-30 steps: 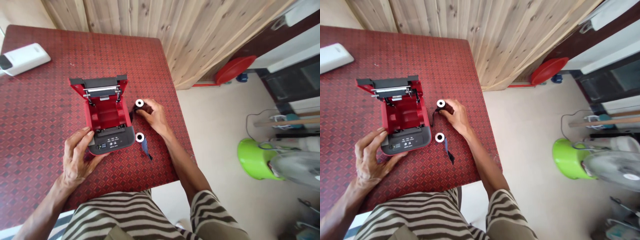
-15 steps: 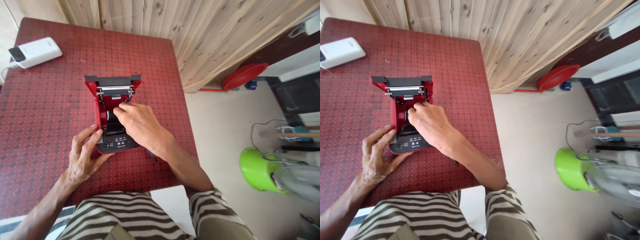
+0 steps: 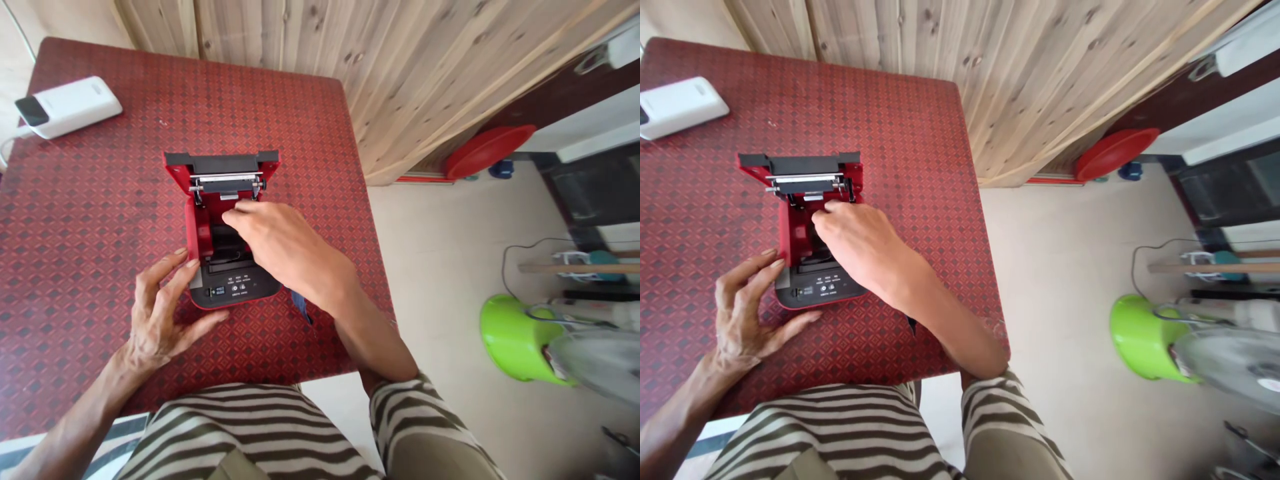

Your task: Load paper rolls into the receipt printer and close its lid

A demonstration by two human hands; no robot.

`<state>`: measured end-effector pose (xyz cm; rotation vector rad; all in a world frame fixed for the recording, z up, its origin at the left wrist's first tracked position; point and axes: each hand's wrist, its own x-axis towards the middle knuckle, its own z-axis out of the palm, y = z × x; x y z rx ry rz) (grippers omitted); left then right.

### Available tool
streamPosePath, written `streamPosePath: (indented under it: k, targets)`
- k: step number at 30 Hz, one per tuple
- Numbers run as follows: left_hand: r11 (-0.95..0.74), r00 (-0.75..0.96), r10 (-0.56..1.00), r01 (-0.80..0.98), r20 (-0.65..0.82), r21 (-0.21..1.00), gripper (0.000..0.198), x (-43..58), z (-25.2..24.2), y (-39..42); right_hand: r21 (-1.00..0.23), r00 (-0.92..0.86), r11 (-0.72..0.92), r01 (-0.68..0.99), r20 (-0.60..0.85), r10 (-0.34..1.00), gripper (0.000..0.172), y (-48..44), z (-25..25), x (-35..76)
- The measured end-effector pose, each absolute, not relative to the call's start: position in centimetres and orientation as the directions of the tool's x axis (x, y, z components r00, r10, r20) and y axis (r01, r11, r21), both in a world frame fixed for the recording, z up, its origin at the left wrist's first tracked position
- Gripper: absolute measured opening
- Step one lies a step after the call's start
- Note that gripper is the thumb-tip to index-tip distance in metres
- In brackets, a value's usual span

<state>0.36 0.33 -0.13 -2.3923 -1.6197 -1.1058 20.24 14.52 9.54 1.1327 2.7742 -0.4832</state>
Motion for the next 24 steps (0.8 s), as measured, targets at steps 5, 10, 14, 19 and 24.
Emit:
streamPosePath:
  k: [5, 10, 14, 19, 24]
  targets:
    - [-0.48, 0.218, 0.781, 0.809, 0.585, 0.34, 0.091, -0.9, 3.2, 2.1, -0.49, -0.846, 0.731, 0.476, -0.028, 0.533, 0.028, 12.8, 10.5, 23.2]
    - [-0.494, 0.267, 0.777, 0.82, 0.57, 0.289, 0.094, -2.0, 6.9, 8.4, -0.521, -0.842, 0.744, 0.419, 0.083, 0.532, 0.021, 11.3, 8.9, 23.6]
    - [-0.531, 0.315, 0.812, 0.748, 0.492, 0.397, 0.084, -2.0, 6.8, 11.7, -0.576, -0.794, 0.724, 0.38, 0.199, 0.575, 0.021, 11.1, 7.3, 23.5]
    - [-0.529, 0.234, 0.814, 0.677, 0.531, 0.512, 0.08, -1.2, 6.1, 11.2, -0.672, -0.684, 0.689, 0.272, 0.369, 0.629, 0.016, 11.8, 5.9, 23.8]
    - [-0.506, 0.233, 0.827, 0.703, 0.511, 0.499, 0.076, -1.0, 6.6, 9.2, -0.484, -0.614, 0.793, 0.37, 0.513, 0.6, 0.021, 9.9, 6.0, 23.7]
